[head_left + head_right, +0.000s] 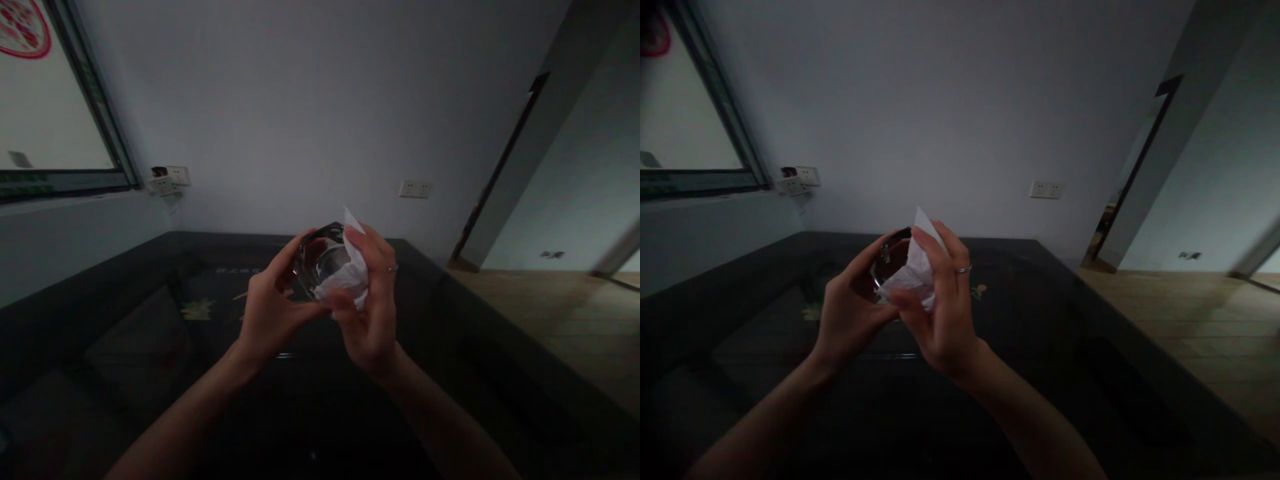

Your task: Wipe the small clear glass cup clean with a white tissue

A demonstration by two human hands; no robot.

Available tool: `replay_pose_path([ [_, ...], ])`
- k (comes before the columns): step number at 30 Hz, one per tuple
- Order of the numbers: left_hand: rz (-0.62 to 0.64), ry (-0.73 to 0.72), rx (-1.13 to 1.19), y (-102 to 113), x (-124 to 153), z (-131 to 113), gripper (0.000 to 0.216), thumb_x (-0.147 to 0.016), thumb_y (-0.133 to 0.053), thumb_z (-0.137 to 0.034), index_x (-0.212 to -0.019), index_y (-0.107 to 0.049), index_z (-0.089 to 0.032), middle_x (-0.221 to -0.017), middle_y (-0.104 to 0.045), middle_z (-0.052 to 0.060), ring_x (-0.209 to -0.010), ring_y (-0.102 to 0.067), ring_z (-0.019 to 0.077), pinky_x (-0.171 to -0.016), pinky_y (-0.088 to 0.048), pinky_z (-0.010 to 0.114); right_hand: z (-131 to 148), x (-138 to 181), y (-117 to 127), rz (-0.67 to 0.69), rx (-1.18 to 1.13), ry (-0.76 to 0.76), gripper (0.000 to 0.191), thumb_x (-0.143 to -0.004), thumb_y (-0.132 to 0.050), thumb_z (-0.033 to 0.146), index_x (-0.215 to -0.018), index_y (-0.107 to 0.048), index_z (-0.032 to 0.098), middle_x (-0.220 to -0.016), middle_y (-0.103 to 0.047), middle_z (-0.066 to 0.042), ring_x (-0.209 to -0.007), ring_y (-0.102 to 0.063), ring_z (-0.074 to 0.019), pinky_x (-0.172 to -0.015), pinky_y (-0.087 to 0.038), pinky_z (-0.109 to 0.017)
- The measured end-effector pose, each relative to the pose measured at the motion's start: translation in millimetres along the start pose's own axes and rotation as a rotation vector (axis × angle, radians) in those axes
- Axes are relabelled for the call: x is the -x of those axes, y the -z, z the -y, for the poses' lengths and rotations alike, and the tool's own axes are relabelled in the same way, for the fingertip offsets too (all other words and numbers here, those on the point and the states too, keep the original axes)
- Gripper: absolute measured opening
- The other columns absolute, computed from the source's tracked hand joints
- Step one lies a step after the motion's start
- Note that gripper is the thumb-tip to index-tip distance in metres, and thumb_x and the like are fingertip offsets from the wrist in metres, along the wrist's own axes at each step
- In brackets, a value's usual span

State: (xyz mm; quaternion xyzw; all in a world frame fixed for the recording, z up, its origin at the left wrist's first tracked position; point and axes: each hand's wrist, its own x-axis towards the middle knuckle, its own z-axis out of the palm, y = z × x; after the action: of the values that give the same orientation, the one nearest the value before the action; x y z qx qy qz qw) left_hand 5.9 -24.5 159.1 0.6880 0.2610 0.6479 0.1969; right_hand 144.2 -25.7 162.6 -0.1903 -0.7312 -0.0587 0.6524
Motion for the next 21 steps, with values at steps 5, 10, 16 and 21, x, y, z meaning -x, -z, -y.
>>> replay_pose_path([
  [5,0.008,0.022,-0.002,0.4,0.1,-0.7,0.081,-0.058,-0.083,-0.020,-0.132,-0.049,-0.022,-0.131,-0.059,0.009,-0.120,-0.056,0.0266,-0.104,-0.046,0.041,-3.6,2.7,-4.8,-0.031,-0.121,-0.114,0.045,-0.093,-0.040,0.045,-0.135,-0.039,0.028,-0.135,-0.046,-0.008,-0.123,-0.047,-0.0260,-0.103,-0.041,-0.052],
  [10,0.032,0.056,0.087,-1.3,-1.3,-1.2,0.085,-0.052,-0.087,-0.024,-0.130,-0.051,-0.020,-0.127,-0.062,0.011,-0.118,-0.057,0.0275,-0.102,-0.048,0.042,-9.1,1.8,-7.0,-0.007,-0.276,-0.228,0.044,-0.097,-0.023,0.046,-0.135,-0.036,0.027,-0.130,-0.051,-0.010,-0.114,-0.055,-0.0240,-0.091,-0.051,-0.048],
  [16,0.051,0.043,0.088,-1.3,-2.3,-2.1,0.076,-0.058,-0.084,-0.025,-0.128,-0.053,-0.020,-0.126,-0.063,0.011,-0.116,-0.059,0.0279,-0.099,-0.051,0.043,-4.2,0.7,-1.1,0.003,-0.053,0.003,0.048,-0.092,-0.041,0.047,-0.136,-0.038,0.029,-0.138,-0.044,-0.008,-0.128,-0.043,-0.0284,-0.105,-0.039,-0.056],
  [21,0.028,0.045,0.115,-1.2,-0.8,-1.0,0.081,-0.055,-0.085,-0.023,-0.129,-0.052,-0.020,-0.128,-0.061,0.011,-0.118,-0.058,0.0275,-0.102,-0.048,0.043,-7.0,0.7,-4.2,-0.001,-0.180,-0.123,0.045,-0.095,-0.032,0.048,-0.135,-0.038,0.028,-0.136,-0.047,-0.008,-0.123,-0.049,-0.0257,-0.101,-0.044,-0.052],
])
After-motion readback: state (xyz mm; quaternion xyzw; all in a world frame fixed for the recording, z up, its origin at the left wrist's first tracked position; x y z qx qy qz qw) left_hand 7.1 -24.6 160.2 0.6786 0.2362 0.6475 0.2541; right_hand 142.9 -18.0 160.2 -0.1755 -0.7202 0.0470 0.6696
